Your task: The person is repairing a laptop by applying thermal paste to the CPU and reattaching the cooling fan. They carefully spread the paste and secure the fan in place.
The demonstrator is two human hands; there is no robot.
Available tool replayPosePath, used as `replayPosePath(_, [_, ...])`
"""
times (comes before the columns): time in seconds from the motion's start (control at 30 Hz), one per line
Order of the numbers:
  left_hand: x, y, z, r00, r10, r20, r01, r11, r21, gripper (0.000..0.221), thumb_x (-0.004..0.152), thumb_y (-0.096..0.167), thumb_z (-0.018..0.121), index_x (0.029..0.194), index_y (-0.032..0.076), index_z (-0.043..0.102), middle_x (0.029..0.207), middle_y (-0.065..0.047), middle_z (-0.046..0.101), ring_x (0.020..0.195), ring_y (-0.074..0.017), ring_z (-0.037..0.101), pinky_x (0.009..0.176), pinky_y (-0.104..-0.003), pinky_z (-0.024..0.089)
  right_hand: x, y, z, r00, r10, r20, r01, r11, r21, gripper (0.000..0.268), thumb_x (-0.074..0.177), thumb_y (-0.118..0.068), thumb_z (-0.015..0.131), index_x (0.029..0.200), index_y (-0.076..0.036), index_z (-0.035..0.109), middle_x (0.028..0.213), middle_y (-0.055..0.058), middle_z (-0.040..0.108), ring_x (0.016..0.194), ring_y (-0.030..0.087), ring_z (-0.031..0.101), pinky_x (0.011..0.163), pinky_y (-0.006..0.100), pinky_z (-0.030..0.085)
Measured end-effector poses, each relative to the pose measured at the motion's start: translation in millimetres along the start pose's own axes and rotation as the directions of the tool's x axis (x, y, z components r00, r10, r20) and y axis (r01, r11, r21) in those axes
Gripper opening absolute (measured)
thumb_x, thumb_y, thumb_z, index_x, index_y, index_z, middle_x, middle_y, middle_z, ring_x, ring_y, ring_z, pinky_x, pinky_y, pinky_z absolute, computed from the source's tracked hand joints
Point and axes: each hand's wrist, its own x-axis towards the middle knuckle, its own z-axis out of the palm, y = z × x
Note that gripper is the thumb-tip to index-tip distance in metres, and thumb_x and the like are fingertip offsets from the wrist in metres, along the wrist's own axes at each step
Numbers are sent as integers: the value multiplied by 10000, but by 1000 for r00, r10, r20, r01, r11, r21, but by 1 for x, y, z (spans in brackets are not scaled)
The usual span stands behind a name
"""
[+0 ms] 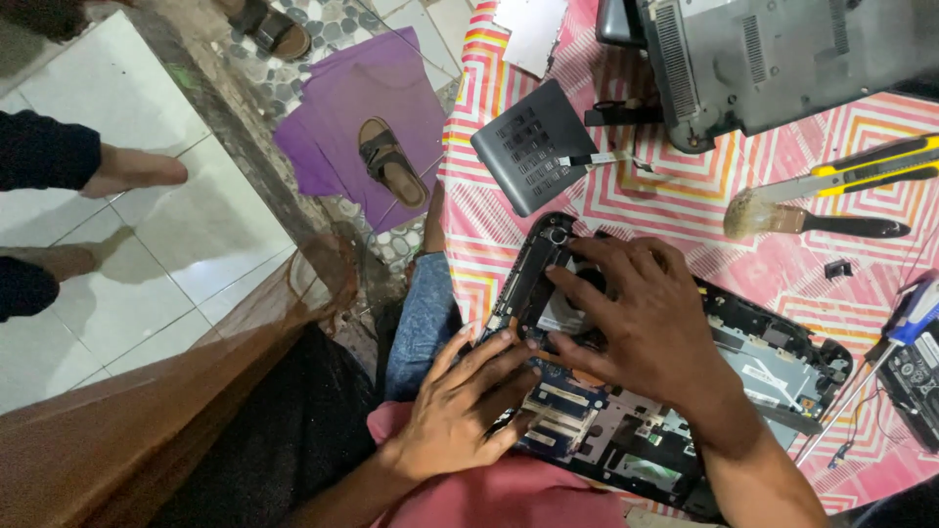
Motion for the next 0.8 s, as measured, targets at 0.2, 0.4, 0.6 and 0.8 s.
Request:
replayPosePath(0.2, [2, 2, -3, 999, -5, -45, 4, 1000, -15, 266, 981, 298, 651, 1183, 126, 636, 1358, -90, 616, 1317, -308, 581, 1110, -512, 370, -1, -5, 2, 998, 26, 53, -25, 1000, -18, 581, 842, -574, 665, 1289, -210, 590, 1372, 83, 561, 1125, 324, 563, 872, 465, 434])
replayPosePath(0.4, [-2, 2, -2, 1000, -11, -23, 10, 999, -42, 306, 1017, 292, 582, 1271, 122, 566, 1422, -98, 576, 1361, -334, 549, 1143, -543, 347, -1, -1, 3, 995, -32, -89, 41, 994, 100, 595, 869, -469, 710, 1297, -73, 589, 1331, 183, 590, 1081, 360, 598, 895, 465, 494])
replayPosePath(0.6, [-7, -1, 0, 1000, -5, -3, 5, 999, -46, 337, 1011, 297, 575, 1294, 119, 547, 1444, -102, 554, 1390, -332, 518, 1128, -554, 344, -8, -1, 10, 1000, -3, 5, 3, 999, 42, 621, 819, -486, 726, 1339, -179, 583, 1380, 124, 576, 1130, 340, 567, 880, 473, 456])
replayPosePath(0.8, [-10, -2, 2, 1000, 3, -26, -5, 999, -49, 377, 1037, 313, 534, 1367, 145, 471, 1471, -115, 534, 1390, -347, 543, 1146, -563, 353, -6, -2, 9, 999, 15, 49, -17, 999, 41, 638, 832, -525, 702, 1353, -179, 580, 1373, 122, 569, 1120, 336, 557, 849, 473, 451])
